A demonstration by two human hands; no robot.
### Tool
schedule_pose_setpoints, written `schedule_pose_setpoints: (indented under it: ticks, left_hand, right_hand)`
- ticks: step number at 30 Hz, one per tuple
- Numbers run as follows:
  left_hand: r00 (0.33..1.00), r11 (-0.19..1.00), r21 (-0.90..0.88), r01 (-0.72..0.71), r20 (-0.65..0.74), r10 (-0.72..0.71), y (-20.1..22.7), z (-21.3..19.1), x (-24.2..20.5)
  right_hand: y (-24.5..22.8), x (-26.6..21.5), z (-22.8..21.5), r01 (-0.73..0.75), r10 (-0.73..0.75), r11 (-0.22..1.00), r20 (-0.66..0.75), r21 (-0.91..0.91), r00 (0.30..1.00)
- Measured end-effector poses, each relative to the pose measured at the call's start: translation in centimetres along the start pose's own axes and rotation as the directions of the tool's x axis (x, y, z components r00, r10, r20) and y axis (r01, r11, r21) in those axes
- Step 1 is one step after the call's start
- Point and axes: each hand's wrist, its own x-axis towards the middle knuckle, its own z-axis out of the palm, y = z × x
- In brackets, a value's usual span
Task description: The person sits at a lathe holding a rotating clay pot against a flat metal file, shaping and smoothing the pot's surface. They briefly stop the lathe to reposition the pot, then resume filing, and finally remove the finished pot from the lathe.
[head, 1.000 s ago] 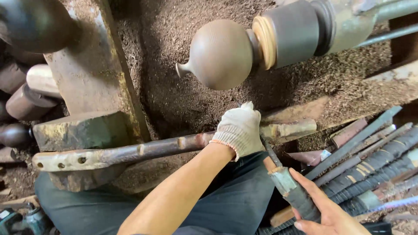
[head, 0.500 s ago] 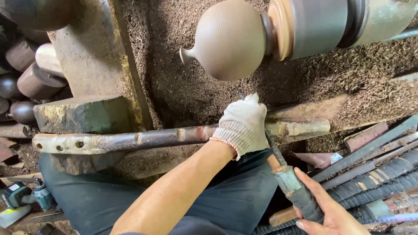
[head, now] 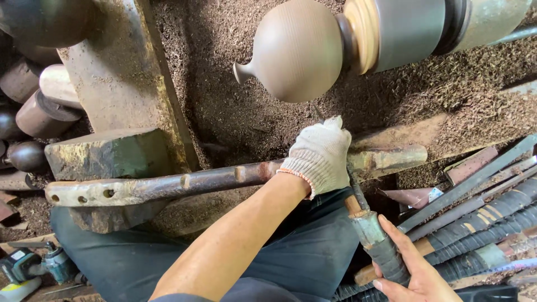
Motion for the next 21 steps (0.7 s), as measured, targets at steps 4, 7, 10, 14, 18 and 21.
schedule_pose_setpoints:
  ticks: [4, 7, 10, 14, 18, 21]
  left_hand:
    - [0.999, 1.0, 0.025, -0.016, 0.028, 0.016, 0.1, -0.2, 0.2]
    - [0.998, 0.999, 0.041, -0.029, 0.051, 0.027, 0.3, -0.6, 0.2]
    - [0.997, 0.998, 0.051, -0.043, 0.07, 0.039, 0.4, -1.0, 0.1]
    - [0.996, 0.996, 0.065, -0.063, 0.072, 0.058, 0.3, -0.9, 0.2]
    - [0.995, 0.994, 0.067, -0.09, 0.056, 0.086, 0.1, -0.7, 0.2]
    - [0.993, 0.992, 0.064, -0.109, 0.045, 0.106, 0.3, -1.0, 0.1]
  right_hand:
    - [2.6, -0.4, 0.4, 0.125, -0.129, 0.987, 0.036, 0.102, 0.991]
    - [-0.2, -0.3, 2.6, 0.069, -0.062, 0.985, -0.048, 0.159, 0.997]
    - [-1.6, 0.0, 4.1, 0.007, 0.019, 0.979, -0.129, 0.204, 0.991]
    - [4.1, -0.3, 3.8, 0.143, -0.128, 0.928, -0.065, 0.346, 0.99]
    - [1.5, 0.2, 5.3, 0.188, -0.177, 0.944, -0.067, 0.27, 0.982]
    - [-2.3, 0.6, 7.0, 0.012, 0.058, 0.966, -0.261, 0.258, 0.964]
